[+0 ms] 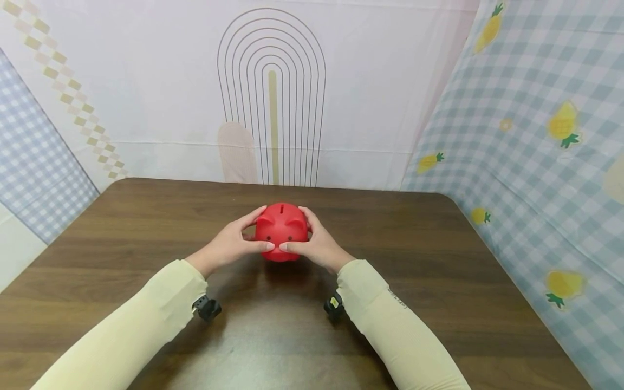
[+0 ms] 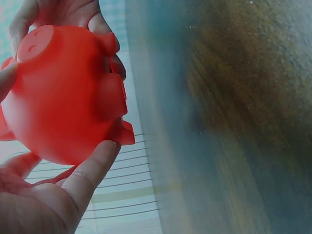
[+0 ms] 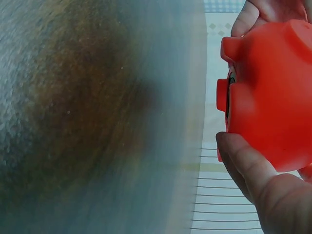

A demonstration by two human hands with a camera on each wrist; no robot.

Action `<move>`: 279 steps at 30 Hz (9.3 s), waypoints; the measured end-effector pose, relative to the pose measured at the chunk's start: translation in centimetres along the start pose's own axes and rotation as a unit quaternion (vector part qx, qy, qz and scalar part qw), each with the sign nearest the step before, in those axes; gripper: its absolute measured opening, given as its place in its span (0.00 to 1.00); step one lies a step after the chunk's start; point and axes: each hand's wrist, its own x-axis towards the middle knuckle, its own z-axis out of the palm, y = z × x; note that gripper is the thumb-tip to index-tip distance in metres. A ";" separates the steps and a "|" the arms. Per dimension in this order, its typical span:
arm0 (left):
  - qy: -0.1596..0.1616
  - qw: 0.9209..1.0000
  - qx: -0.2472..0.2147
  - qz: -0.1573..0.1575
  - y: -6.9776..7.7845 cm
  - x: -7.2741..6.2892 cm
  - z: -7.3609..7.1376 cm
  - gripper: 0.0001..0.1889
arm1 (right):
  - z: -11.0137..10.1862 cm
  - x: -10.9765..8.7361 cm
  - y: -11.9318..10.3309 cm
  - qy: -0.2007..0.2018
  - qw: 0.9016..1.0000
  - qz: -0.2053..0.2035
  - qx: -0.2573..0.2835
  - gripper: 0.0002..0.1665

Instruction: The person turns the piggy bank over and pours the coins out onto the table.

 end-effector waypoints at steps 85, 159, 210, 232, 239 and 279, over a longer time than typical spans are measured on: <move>0.092 0.934 0.270 0.217 -1.0 -1.2 1.6 0.50 | -1.9 -0.7 -3.2 -0.043 0.992 0.103 0.060 0.43; 0.079 0.951 0.164 0.250 -0.8 -1.9 1.2 0.52 | -2.2 -1.3 -4.8 -0.106 0.990 0.090 -0.031 0.35; 0.111 0.978 -0.121 0.126 -0.9 -1.3 0.5 0.50 | 0.6 -3.7 -2.9 0.175 0.972 -0.144 -0.069 0.26; 0.153 0.971 -0.131 0.129 -0.8 -0.8 0.9 0.49 | 2.3 -3.8 -2.6 0.220 0.945 -0.192 -0.147 0.18; 0.172 0.968 -0.134 0.125 -1.0 -0.3 1.2 0.48 | 2.7 -3.5 -2.6 0.216 0.943 -0.191 -0.166 0.16; 0.190 0.967 -0.153 0.067 3.5 -2.2 2.5 0.49 | 4.1 -1.9 -2.3 0.304 0.866 -0.200 -0.343 0.11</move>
